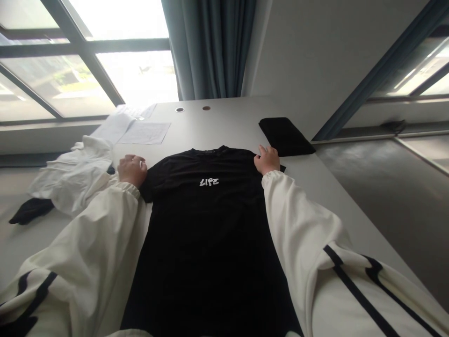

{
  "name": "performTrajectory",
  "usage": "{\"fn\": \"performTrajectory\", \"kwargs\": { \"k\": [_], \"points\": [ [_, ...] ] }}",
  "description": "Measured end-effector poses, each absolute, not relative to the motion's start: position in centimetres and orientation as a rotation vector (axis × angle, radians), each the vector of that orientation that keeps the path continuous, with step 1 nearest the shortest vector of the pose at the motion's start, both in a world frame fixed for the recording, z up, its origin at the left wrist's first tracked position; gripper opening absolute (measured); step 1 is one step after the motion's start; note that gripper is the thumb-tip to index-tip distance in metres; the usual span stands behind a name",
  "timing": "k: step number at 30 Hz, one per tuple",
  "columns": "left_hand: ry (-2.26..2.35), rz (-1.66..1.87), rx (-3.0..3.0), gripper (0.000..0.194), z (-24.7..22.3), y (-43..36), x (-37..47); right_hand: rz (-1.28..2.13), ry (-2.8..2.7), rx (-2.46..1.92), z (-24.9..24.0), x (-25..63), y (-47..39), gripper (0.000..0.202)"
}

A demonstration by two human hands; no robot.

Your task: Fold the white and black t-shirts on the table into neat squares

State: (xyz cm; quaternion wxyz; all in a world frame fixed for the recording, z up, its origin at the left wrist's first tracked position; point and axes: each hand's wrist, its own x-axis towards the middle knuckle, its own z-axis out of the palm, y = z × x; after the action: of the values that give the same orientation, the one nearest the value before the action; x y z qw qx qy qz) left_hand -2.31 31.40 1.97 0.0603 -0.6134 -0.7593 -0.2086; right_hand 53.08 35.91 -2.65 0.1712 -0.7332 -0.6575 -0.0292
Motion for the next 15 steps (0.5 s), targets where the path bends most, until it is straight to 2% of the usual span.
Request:
{"fn": "performTrajectory", "kwargs": {
  "k": [7, 11, 15],
  "points": [
    [-2.029, -0.956, -2.252, 0.033, 0.6, 21.6, -1.9, -0.109, -1.860, -2.013, -3.1, 53.5, 36.2, 0.063],
    [-2.108, -0.849, -2.305, 0.039, -0.2, 19.0, -0.5, -0.140, -1.837, -1.945, -3.6, 53.9, 36.6, 0.058],
    [-2.227, -0.693, -2.215, 0.045, -0.4, 19.3, 0.2, -0.168, -1.855, -1.861, -3.2, 53.6, 36.5, 0.045]
  ]
}}
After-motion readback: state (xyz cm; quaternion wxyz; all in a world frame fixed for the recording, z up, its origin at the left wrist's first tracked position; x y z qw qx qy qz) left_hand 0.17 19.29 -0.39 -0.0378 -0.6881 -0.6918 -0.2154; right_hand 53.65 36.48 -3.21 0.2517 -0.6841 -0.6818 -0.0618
